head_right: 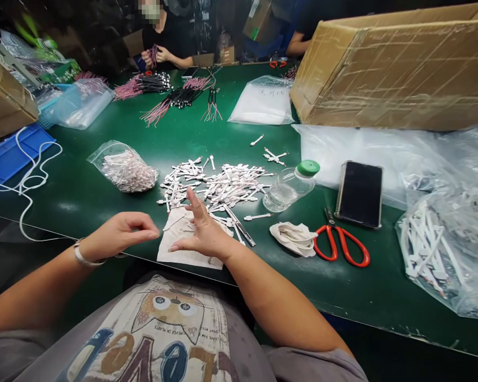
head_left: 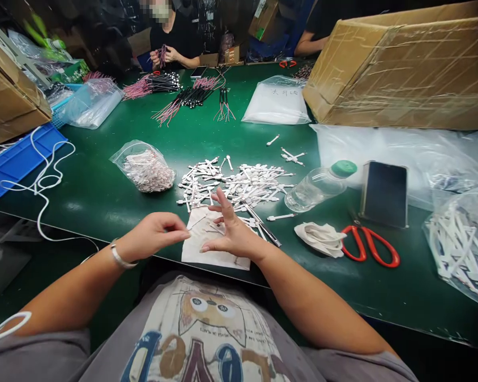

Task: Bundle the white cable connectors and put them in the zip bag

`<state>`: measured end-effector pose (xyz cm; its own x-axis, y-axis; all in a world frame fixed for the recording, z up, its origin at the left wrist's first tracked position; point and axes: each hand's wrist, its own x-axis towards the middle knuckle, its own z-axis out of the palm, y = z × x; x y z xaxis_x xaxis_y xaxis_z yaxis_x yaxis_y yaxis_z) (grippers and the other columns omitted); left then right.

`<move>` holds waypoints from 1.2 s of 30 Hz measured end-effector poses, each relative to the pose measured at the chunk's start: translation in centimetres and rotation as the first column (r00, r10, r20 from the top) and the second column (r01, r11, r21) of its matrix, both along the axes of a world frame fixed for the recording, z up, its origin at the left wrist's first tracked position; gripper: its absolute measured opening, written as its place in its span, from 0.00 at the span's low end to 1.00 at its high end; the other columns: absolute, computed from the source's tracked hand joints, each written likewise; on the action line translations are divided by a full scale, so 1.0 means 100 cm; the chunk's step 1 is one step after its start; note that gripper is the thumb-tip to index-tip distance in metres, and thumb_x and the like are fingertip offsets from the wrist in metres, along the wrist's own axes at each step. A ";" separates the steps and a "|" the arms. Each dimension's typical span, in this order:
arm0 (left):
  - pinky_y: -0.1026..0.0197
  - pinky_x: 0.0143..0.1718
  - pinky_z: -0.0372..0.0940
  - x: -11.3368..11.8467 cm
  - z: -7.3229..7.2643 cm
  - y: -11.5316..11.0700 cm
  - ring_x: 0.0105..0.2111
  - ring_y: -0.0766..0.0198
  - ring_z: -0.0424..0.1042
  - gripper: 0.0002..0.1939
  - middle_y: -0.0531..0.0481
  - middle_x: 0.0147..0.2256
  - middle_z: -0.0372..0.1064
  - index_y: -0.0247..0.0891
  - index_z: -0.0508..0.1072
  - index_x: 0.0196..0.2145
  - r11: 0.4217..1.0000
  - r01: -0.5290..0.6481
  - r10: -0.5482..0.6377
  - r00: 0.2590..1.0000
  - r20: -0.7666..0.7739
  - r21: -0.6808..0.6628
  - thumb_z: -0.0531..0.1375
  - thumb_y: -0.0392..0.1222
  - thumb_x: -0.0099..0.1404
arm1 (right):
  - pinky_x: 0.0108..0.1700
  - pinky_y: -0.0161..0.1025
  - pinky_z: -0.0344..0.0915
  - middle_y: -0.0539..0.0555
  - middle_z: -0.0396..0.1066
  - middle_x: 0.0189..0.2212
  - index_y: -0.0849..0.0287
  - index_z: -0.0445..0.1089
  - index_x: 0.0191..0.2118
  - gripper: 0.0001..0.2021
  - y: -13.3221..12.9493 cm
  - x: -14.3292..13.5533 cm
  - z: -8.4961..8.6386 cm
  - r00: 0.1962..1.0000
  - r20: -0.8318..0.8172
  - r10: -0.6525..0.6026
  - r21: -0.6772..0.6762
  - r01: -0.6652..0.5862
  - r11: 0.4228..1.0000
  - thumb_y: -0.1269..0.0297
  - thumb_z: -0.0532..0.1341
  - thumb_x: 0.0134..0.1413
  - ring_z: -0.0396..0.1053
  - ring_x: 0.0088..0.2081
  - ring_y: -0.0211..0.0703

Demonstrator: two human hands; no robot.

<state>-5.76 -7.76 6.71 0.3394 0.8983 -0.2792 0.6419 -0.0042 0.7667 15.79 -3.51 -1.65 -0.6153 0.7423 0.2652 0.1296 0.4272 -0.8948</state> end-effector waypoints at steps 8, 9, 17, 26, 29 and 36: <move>0.62 0.38 0.63 -0.070 -0.017 -0.066 0.33 0.63 0.68 0.16 0.49 0.32 0.70 0.39 0.73 0.32 0.999 -0.035 0.020 0.944 -0.330 -0.039 0.53 0.53 0.60 | 0.45 0.49 0.65 0.61 0.37 0.62 0.38 0.22 0.62 0.62 -0.003 -0.006 -0.003 0.999 0.023 0.035 -0.014 -0.035 0.999 0.55 0.71 0.31 0.56 0.56 0.53; 0.62 0.38 0.63 -0.069 -0.023 -0.067 0.35 0.63 0.68 0.15 0.49 0.34 0.70 0.39 0.72 0.35 0.993 -0.108 0.120 0.942 -0.312 0.057 0.53 0.52 0.60 | 0.45 0.48 0.65 0.61 0.37 0.62 0.39 0.23 0.62 0.62 -0.003 -0.006 -0.002 0.999 0.022 0.030 -0.016 -0.030 0.999 0.55 0.72 0.31 0.56 0.56 0.52; 0.62 0.36 0.62 -0.021 -0.039 -0.018 0.33 0.65 0.67 0.12 0.49 0.30 0.69 0.37 0.73 0.30 0.868 -0.245 0.286 0.958 -0.030 0.433 0.55 0.47 0.62 | 0.48 0.48 0.62 0.57 0.71 0.40 0.58 0.66 0.21 0.12 0.006 -0.003 0.003 0.991 0.096 -0.091 0.161 0.075 0.984 0.59 0.65 0.46 0.67 0.44 0.46; 0.61 0.39 0.61 0.042 -0.031 -0.002 0.34 0.66 0.64 0.08 0.48 0.32 0.68 0.37 0.73 0.36 0.748 0.138 -0.176 0.984 -0.006 0.649 0.55 0.38 0.62 | 0.43 0.44 0.66 0.57 0.65 0.45 0.55 0.59 0.48 0.21 0.003 -0.003 -0.005 0.991 0.087 -0.103 0.177 0.086 0.980 0.64 0.62 0.47 0.63 0.46 0.46; 0.60 0.40 0.60 0.050 -0.032 0.000 0.35 0.65 0.64 0.08 0.48 0.33 0.68 0.37 0.73 0.35 0.703 0.206 -0.212 0.974 -0.076 0.680 0.55 0.37 0.62 | 0.45 0.47 0.64 0.57 0.65 0.46 0.55 0.58 0.49 0.21 0.001 -0.003 -0.007 0.992 0.083 -0.099 0.179 0.083 0.980 0.66 0.61 0.46 0.63 0.47 0.48; 0.59 0.37 0.58 0.057 -0.030 0.002 0.34 0.65 0.63 0.09 0.49 0.31 0.68 0.38 0.73 0.33 0.642 0.339 -0.218 0.941 -0.260 0.688 0.52 0.37 0.63 | 0.48 0.49 0.62 0.56 0.65 0.46 0.55 0.58 0.48 0.21 0.000 -0.003 -0.005 0.985 0.115 -0.129 0.180 0.107 0.978 0.71 0.58 0.45 0.63 0.47 0.47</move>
